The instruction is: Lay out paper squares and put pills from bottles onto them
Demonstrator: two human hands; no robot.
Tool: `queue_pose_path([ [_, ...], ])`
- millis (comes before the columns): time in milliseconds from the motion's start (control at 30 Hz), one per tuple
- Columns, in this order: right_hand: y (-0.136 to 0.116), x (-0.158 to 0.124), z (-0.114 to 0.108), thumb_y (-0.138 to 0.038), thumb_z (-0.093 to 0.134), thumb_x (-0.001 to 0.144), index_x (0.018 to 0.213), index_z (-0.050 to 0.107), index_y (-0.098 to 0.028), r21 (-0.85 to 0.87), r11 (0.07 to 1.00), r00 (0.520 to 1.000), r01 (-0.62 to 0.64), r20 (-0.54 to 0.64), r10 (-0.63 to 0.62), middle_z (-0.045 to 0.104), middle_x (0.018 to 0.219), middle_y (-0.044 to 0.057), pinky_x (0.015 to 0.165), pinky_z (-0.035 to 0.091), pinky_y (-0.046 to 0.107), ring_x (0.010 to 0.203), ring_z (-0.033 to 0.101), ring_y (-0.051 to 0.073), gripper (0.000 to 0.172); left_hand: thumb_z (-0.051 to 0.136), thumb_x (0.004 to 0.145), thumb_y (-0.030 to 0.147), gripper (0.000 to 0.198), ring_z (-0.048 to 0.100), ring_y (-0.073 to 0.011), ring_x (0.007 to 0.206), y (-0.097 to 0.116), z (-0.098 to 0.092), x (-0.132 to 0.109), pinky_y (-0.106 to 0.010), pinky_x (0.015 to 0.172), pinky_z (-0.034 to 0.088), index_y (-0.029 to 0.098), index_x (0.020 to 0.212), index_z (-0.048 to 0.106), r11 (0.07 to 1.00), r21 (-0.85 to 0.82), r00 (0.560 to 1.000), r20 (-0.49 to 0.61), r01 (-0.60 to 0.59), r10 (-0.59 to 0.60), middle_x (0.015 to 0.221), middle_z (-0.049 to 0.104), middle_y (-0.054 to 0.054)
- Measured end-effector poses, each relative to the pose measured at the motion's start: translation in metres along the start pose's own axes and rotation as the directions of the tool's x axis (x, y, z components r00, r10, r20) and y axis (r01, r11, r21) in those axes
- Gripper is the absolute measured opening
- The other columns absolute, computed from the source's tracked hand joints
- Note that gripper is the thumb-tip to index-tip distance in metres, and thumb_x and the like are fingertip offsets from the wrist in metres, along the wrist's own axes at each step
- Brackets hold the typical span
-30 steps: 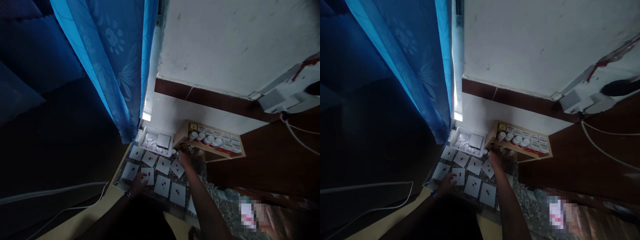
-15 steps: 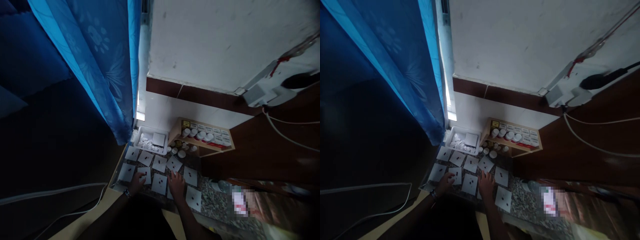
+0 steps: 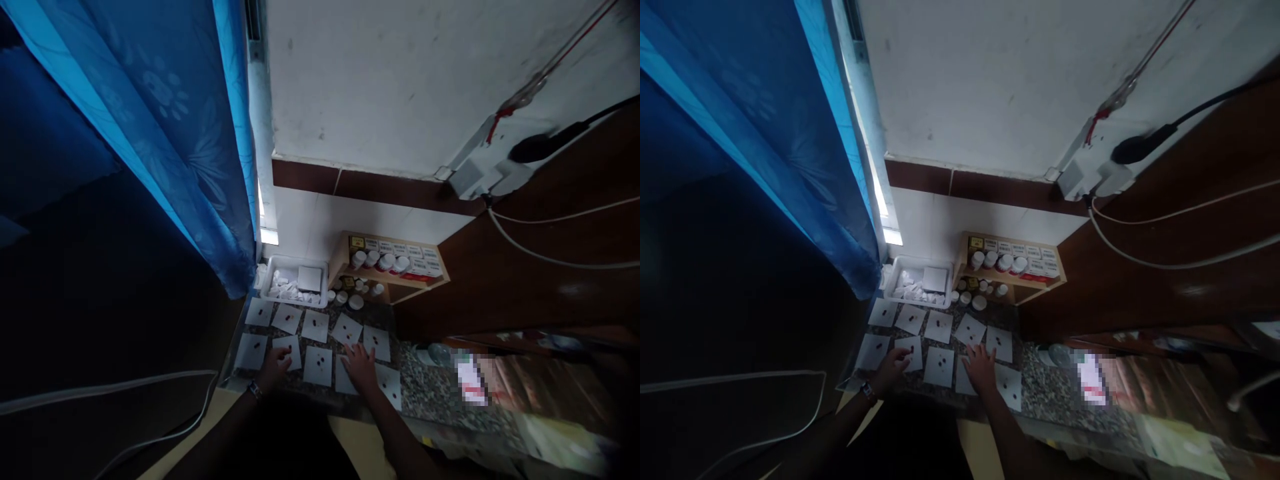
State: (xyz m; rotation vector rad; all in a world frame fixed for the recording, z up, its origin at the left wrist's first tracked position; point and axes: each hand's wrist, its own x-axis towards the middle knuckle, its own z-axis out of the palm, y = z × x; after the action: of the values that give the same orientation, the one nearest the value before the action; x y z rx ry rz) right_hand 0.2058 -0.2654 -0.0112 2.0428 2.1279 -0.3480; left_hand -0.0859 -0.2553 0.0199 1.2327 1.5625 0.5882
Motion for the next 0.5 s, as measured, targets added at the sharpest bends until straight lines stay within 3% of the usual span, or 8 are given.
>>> queue_pose_path([
  [333, 0.025, 0.005, -0.001, -0.037, 0.043, 0.085, 0.119, 0.055, -0.03, -0.002, 0.987, 0.987, 0.161, 0.021, -0.161, 0.056, 0.124, 0.009, 0.103, 0.014, 0.057, 0.122, 0.041, 0.027, 0.037, 0.055, 0.069, 0.025, 0.029, 0.06, -0.0219, 0.086, 0.002, -0.007, -0.001, -0.036, 0.082, 0.047, 0.011, 0.093, 0.063, 0.999, 0.035, 1.0, 0.008, 0.005, -0.005, 0.098, 0.064, -0.011],
  [400, 0.028, 0.014, -0.007, -0.035, 0.042, 0.085, 0.124, 0.051, -0.028, 0.02, 0.988, 0.988, 0.152, -0.02, -0.151, 0.054, 0.126, 0.01, 0.103, 0.018, 0.056, 0.12, 0.043, 0.027, 0.04, 0.056, 0.068, 0.024, 0.028, 0.06, -0.0217, 0.086, 0.001, -0.007, -0.001, -0.035, 0.081, 0.047, 0.012, 0.092, 0.063, 0.999, 0.047, 1.0, -0.012, 0.022, -0.021, 0.097, 0.065, -0.011],
  [500, 0.028, 0.04, -0.03, -0.03, 0.039, 0.085, 0.135, 0.038, -0.02, 0.084, 0.995, 0.982, 0.049, -0.185, -0.033, 0.044, 0.134, 0.014, 0.099, 0.03, 0.046, 0.119, 0.043, 0.026, 0.051, 0.056, 0.068, 0.023, 0.026, 0.06, -0.0213, 0.086, 0.002, -0.006, -0.002, -0.035, 0.082, 0.047, 0.013, 0.091, 0.063, 0.999, 0.04, 0.999, -0.027, 0.019, -0.018, 0.097, 0.065, -0.01],
])
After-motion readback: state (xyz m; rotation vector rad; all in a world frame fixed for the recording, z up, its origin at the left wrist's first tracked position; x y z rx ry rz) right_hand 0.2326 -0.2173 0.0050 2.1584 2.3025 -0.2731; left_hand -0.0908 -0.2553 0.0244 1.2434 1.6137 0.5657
